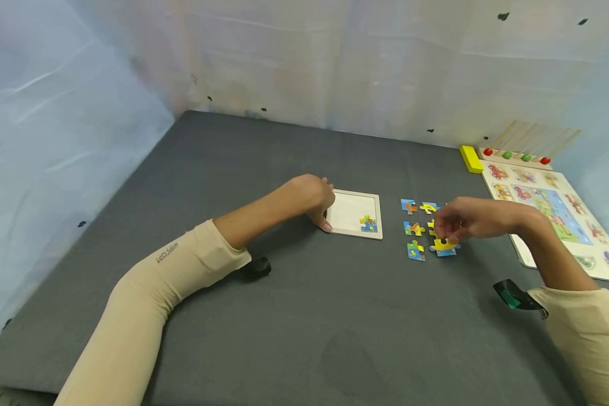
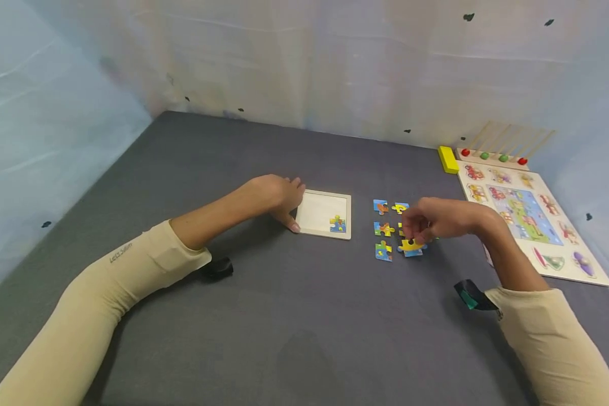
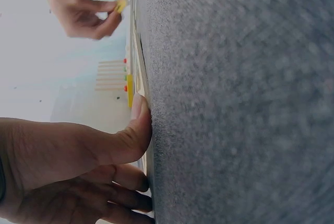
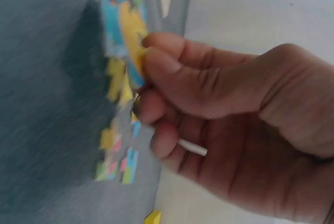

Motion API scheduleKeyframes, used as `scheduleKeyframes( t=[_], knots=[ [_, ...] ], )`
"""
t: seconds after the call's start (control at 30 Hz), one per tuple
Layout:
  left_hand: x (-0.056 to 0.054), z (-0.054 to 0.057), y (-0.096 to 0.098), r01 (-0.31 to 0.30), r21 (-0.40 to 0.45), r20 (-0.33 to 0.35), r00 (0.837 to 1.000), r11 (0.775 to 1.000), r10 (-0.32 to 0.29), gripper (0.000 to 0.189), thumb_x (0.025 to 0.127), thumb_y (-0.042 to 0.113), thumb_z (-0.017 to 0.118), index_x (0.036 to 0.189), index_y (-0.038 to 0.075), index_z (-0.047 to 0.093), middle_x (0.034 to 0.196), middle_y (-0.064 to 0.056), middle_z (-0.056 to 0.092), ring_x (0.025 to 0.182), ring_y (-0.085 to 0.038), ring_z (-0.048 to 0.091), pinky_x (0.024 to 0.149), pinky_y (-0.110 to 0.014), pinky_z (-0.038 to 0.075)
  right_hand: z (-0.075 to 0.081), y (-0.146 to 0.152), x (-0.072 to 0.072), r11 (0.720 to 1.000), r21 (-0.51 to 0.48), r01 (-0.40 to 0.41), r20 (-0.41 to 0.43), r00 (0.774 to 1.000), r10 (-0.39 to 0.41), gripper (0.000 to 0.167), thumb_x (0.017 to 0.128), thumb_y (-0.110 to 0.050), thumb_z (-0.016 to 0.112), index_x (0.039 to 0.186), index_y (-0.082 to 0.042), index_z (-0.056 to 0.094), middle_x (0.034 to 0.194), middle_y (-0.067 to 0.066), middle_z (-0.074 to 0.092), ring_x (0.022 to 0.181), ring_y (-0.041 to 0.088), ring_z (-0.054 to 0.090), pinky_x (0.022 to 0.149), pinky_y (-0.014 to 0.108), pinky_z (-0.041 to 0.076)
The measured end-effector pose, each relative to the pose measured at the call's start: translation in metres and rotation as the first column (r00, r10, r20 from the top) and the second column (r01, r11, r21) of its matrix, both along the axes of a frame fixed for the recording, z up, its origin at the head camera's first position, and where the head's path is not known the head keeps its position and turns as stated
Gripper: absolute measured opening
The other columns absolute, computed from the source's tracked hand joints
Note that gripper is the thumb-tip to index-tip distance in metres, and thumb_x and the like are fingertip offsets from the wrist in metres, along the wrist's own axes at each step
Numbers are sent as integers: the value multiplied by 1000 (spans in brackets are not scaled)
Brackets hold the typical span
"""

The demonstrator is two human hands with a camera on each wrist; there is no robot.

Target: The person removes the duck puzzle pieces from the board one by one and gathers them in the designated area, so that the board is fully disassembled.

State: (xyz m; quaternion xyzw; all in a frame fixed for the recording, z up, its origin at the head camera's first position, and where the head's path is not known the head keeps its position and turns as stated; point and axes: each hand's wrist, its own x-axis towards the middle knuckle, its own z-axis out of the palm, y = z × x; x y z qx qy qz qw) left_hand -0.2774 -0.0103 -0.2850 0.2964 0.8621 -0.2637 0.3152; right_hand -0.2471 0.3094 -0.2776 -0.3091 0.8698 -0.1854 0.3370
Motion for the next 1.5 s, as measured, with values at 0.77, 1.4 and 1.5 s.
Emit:
scheduleKeyframes(
  t=[0.77, 1.4, 1.5],
  knots=[
    [2, 0, 4, 2, 21, 18, 1000, 1000, -2, 99, 103, 66, 47, 166, -1, 12, 177, -19, 2, 166, -34, -1, 137, -41, 4, 12, -48, 0, 991, 135, -16, -185, 982, 41, 11, 97, -10, 73, 103, -10, 64, 86, -3, 68, 76, 11, 61, 69, 24, 50],
    [2, -2, 6, 9, 6, 17, 1000, 1000, -9, 97, 103, 68, 46, 167, 3, 14, 177, -17, 3, 166, -33, 0, 137, -41, 7, -17, -121, -8, 995, 94, -19, -254, 966, 43, 34, 91, -19, 82, 112, 1, 64, 87, 6, 62, 74, 14, 52, 66, 29, 44],
    [2, -3, 5, 6, 13, 13, 1000, 1000, -6, 97, 103, 68, 46, 167, 2, 14, 177, -17, 3, 166, -33, 1, 137, -41, 7, -18, -122, -10, 998, 69, -13, -274, 961, 32, 33, 88, -16, 85, 106, 0, 62, 87, 7, 60, 75, 15, 52, 67, 30, 44]
  ],
)
